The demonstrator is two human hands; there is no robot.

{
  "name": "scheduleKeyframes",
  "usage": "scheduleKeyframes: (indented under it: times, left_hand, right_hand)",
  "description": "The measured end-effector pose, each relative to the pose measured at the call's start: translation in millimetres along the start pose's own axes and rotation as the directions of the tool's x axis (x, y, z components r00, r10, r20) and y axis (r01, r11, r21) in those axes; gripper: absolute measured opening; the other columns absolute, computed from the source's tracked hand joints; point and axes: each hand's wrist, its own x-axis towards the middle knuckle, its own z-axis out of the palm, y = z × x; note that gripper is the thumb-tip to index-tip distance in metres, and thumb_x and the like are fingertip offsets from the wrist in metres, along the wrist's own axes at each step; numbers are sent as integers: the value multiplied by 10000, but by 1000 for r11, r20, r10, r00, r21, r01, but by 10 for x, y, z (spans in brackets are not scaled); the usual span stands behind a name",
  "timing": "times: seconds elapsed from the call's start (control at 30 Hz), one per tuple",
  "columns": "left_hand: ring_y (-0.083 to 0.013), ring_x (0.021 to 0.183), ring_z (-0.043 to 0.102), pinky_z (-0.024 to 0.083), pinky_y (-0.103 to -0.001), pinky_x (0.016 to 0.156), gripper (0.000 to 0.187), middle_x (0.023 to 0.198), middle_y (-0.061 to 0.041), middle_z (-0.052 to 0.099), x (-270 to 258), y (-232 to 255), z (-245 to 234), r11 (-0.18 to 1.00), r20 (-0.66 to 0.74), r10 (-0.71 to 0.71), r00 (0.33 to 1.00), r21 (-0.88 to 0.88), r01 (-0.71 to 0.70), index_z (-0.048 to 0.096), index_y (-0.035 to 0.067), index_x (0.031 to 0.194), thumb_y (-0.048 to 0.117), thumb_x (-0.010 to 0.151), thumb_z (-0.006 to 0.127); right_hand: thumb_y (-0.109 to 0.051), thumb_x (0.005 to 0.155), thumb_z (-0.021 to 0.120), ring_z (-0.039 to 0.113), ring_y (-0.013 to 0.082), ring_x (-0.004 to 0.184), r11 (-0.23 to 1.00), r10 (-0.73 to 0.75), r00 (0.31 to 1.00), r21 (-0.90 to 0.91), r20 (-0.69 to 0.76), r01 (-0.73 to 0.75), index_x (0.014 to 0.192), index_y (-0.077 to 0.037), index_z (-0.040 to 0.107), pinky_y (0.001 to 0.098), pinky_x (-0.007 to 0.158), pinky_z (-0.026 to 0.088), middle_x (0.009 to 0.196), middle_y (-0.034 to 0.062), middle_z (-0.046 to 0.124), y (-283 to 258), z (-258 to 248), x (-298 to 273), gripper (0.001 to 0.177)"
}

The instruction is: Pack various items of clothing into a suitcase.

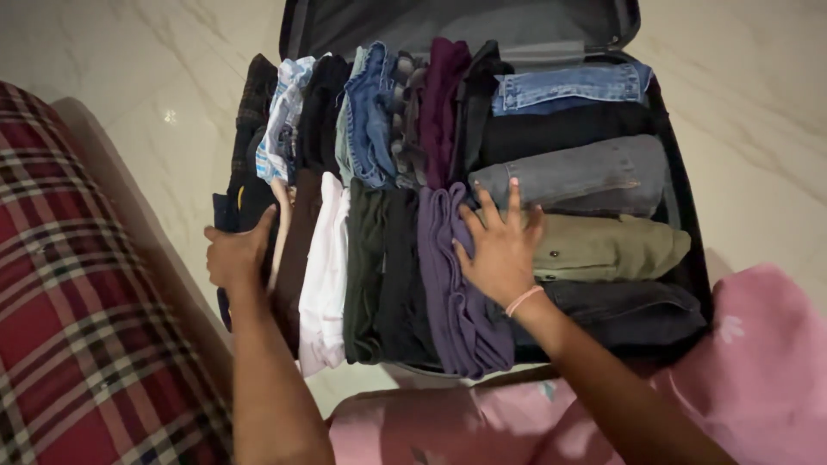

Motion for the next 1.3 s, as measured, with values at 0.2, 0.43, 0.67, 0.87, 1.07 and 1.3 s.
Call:
scheduleKeyframes:
  times: [0.2,0.43,0.67,0.87,1.07,1.3]
  left_hand:
    - [-406,1228,608,483,-521,1016,1056,1334,-230,632,526,-259,147,997,284,-52,958,72,33,645,11,1292,784,595,822]
    - [-479,1088,673,521,-497,980,795,1099,-335,707,1067,-887,915,952,38,281,959,112,-284,745,-68,1077,658,756,778]
    - [-526,1033,649,508,-534,942,677,1039,-364,689,543,-894,743,943,-5,304,953,147,-300,713,-51,1056,573,801,770]
    - [-485,1037,660,511,-546,951,689,1011,-277,725,224,-1453,957,879,-56,399,915,308,-365,692,-63,1082,590,867,737]
    - [-503,1031,664,538,-525,935,684,1036,-330,703,-522,-1652,826,927,-60,267,962,290,-239,685,-77,1076,573,872,741]
    - [-501,958,668,546,-505,875,730,1002,-368,679,-951,-1471,572,968,-174,203,963,182,-171,674,-81,1096,582,812,785]
  right_hand:
    - [-394,809,738,182,479,1510,999,-38,999,23,7,37,1307,-209,677,679,1050,296,1601,67,394,29,46,32,534]
    - [-339,794,751,184,507,1499,994,-90,996,-63,15,91,1190,-240,697,621,929,357,1628,40,373,80,256,158,412]
    - [-269,815,721,186,532,1513,971,-184,982,-148,32,187,1198,-253,701,562,872,415,1634,-40,379,296,546,267,384]
    - [-293,845,678,184,533,1513,943,-281,956,-164,81,290,1281,-305,692,579,934,422,1622,-64,381,522,767,220,436]
    - [-282,861,630,138,535,1517,909,-371,918,-145,141,390,1392,-302,634,629,891,407,1623,-44,365,754,731,203,532]
    - [-323,903,627,77,530,1558,879,-378,880,-187,289,439,1352,-251,601,654,995,387,1679,-47,322,874,592,218,456]
